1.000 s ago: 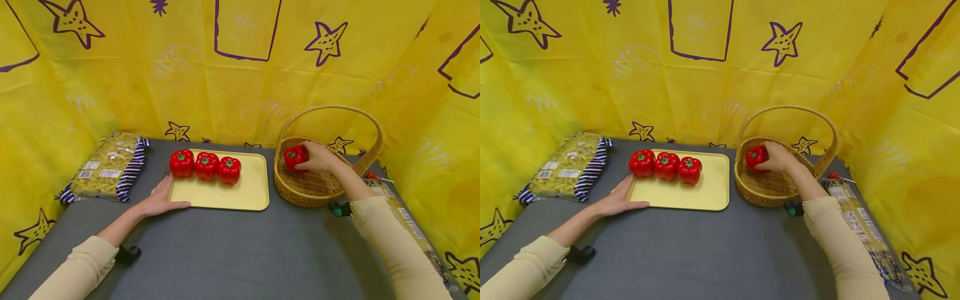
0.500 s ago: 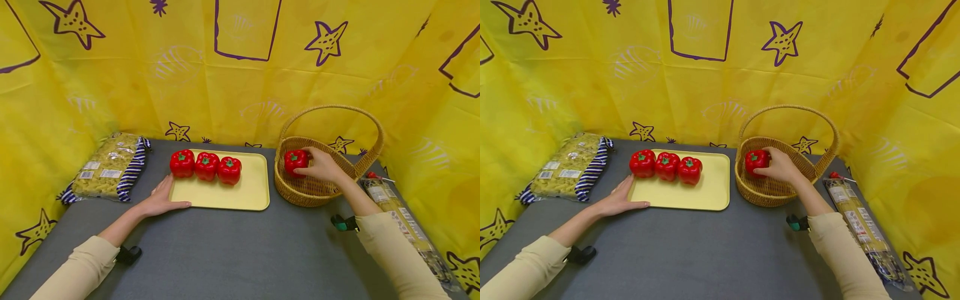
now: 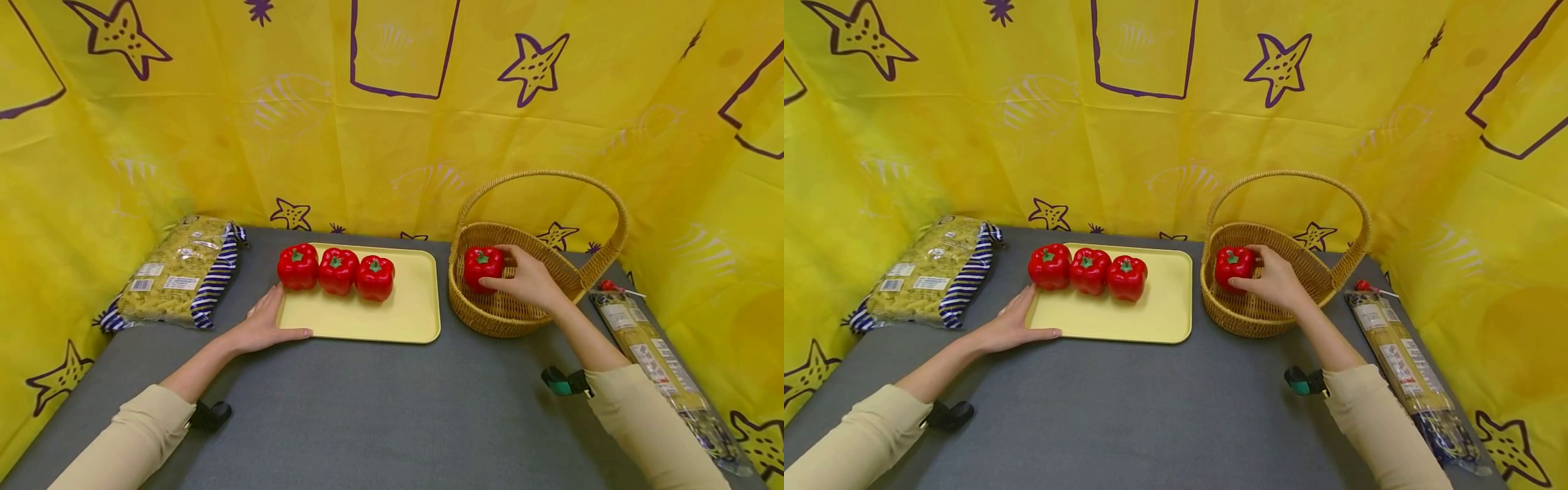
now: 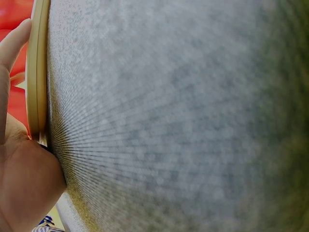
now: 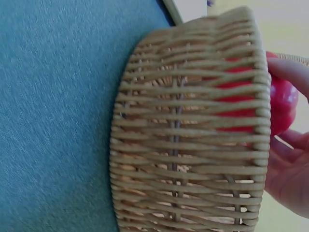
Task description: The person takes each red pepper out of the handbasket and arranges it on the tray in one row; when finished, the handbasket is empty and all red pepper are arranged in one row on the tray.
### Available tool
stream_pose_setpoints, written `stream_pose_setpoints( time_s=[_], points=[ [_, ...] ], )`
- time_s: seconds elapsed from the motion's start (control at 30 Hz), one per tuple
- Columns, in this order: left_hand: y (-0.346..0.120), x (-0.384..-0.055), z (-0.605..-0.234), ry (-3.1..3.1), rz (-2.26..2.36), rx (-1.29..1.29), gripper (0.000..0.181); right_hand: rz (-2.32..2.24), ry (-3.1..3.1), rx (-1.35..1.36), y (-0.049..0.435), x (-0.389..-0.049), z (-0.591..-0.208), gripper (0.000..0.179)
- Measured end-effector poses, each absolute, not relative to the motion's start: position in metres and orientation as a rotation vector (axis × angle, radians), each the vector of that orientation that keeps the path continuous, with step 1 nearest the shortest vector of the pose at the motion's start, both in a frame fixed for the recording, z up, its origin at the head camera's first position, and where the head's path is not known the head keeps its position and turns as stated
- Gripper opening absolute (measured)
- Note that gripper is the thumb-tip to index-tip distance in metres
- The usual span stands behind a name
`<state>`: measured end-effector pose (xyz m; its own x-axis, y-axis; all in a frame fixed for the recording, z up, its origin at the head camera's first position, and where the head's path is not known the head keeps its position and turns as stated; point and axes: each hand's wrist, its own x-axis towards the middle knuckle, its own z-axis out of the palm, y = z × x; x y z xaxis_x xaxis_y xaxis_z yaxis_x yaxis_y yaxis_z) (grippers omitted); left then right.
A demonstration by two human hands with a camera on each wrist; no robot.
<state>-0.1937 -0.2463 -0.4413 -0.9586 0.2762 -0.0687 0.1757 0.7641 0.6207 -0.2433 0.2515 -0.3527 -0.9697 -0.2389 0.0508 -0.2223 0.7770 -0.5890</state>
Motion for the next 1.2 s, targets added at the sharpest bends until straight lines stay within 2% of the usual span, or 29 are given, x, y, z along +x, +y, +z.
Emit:
stream_pose_setpoints(
  time_s=[0.73,1.2],
  points=[
    [-0.246,-0.193,-0.440,2.797,0.964,0.357,0.119,-1.275,2.809,-0.211,0.241,-0.218,-0.344,0.083],
    [-0.246,-0.193,-0.439,2.782,0.968,0.356,0.118,-1.481,2.739,-0.261,0.225,-0.208,-0.335,0.085]
  ],
)
